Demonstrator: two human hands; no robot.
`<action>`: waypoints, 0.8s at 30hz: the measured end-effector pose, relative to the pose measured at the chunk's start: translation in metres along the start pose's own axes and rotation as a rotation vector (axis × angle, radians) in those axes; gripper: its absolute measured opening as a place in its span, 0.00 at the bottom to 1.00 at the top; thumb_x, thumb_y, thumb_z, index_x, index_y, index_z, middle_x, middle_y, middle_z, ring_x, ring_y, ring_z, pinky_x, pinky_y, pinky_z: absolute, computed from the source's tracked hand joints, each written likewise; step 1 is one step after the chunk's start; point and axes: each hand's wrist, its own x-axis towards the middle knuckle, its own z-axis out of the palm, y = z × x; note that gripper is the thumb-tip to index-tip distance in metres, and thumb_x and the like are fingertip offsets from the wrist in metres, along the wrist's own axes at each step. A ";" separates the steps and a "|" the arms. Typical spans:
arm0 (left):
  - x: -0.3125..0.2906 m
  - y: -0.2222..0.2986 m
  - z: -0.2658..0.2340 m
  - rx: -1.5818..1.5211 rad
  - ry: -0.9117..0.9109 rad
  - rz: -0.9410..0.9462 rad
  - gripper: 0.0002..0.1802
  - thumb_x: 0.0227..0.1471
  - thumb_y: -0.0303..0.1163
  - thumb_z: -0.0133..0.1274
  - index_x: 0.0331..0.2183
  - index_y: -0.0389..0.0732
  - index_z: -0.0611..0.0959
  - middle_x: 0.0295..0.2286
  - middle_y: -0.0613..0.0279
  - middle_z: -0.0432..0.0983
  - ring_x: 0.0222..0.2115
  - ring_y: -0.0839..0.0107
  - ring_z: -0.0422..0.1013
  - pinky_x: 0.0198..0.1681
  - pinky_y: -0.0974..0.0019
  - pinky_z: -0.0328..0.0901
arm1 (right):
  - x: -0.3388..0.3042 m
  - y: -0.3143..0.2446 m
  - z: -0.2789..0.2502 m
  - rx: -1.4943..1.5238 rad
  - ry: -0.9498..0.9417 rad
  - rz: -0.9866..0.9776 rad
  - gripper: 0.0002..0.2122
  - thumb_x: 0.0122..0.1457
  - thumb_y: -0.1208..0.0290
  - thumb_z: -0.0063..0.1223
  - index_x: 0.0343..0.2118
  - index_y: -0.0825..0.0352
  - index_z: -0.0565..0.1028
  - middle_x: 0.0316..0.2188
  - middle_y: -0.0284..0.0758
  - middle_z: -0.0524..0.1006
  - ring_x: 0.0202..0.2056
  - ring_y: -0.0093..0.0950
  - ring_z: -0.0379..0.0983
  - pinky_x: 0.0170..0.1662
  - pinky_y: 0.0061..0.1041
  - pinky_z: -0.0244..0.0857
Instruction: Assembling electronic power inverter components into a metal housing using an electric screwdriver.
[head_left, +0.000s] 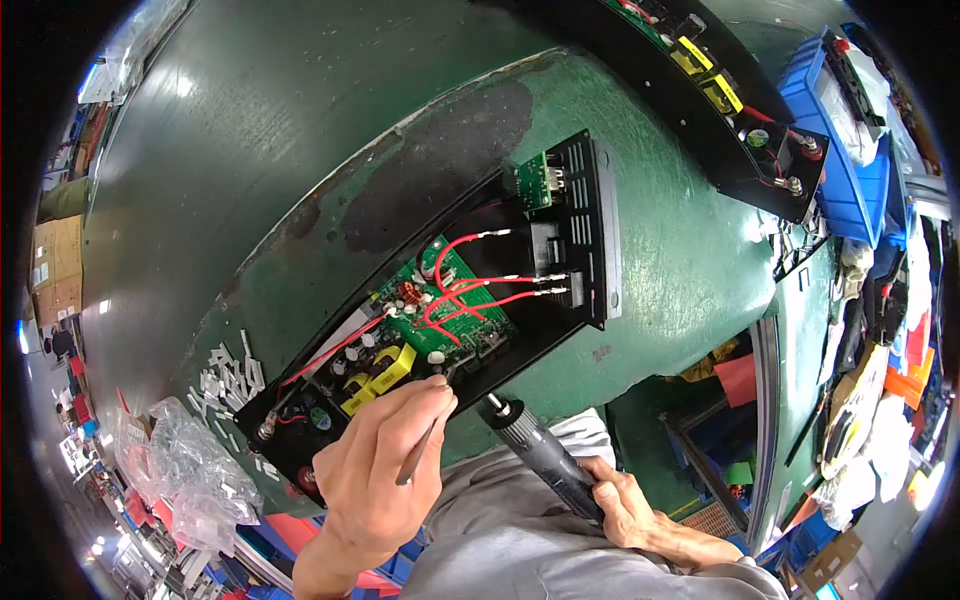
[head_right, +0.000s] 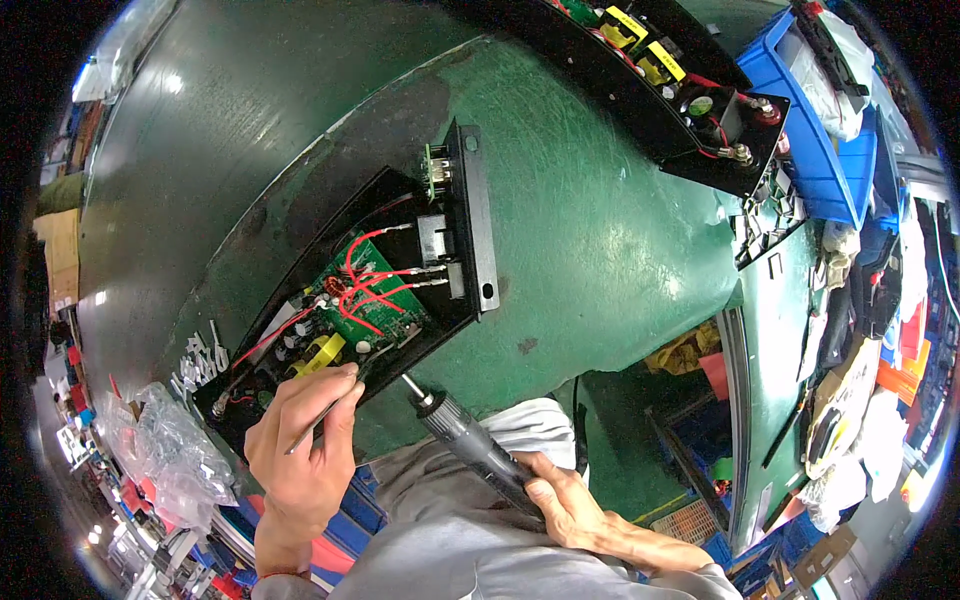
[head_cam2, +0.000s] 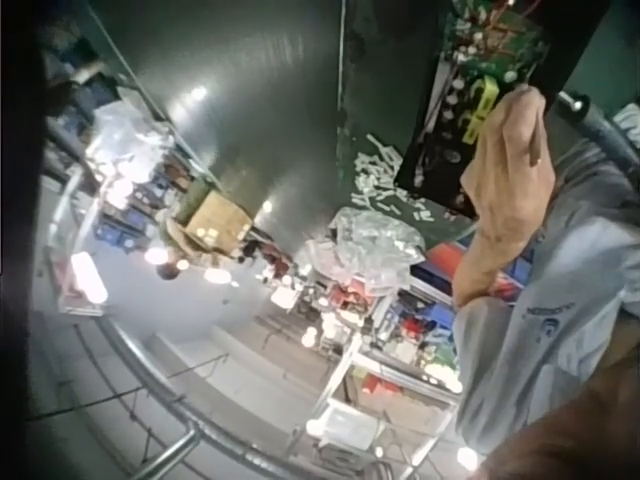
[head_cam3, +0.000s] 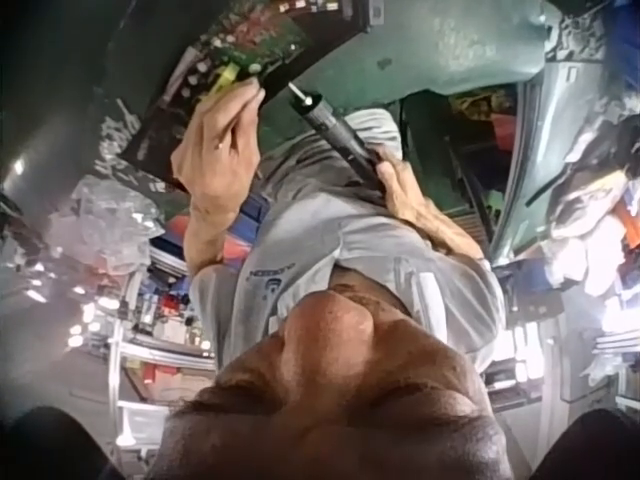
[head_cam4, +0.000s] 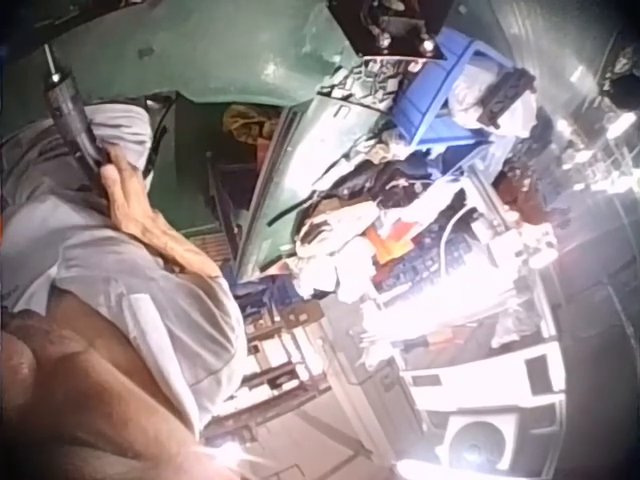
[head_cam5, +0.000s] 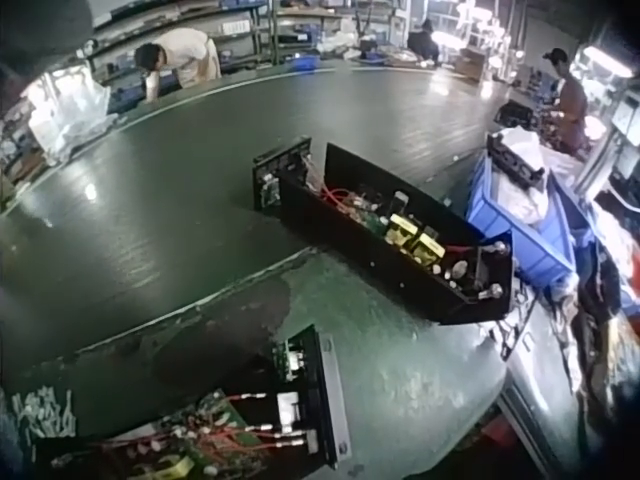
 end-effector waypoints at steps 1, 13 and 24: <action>0.000 -0.001 0.000 -0.001 -0.002 -0.001 0.20 0.46 0.16 0.66 0.42 0.35 0.80 0.34 0.57 0.83 0.31 0.64 0.80 0.30 0.69 0.74 | 0.001 0.000 0.001 0.001 0.000 0.002 0.35 0.71 0.41 0.27 0.59 0.74 0.66 0.33 0.39 0.79 0.35 0.26 0.75 0.41 0.28 0.68; 0.004 -0.001 -0.005 -0.045 -0.026 -0.020 0.17 0.47 0.17 0.65 0.41 0.35 0.81 0.34 0.56 0.83 0.30 0.64 0.80 0.29 0.68 0.74 | 0.008 0.002 -0.007 0.293 -0.126 0.003 0.34 0.69 0.39 0.35 0.54 0.73 0.70 0.32 0.34 0.78 0.36 0.24 0.72 0.41 0.28 0.66; 0.007 0.019 -0.013 0.173 -0.147 -0.017 0.19 0.45 0.26 0.64 0.43 0.39 0.84 0.29 0.64 0.70 0.27 0.68 0.71 0.26 0.67 0.65 | 0.005 -0.015 -0.003 0.105 -0.081 0.128 0.20 0.63 0.60 0.62 0.50 0.68 0.72 0.29 0.32 0.75 0.32 0.21 0.69 0.38 0.25 0.66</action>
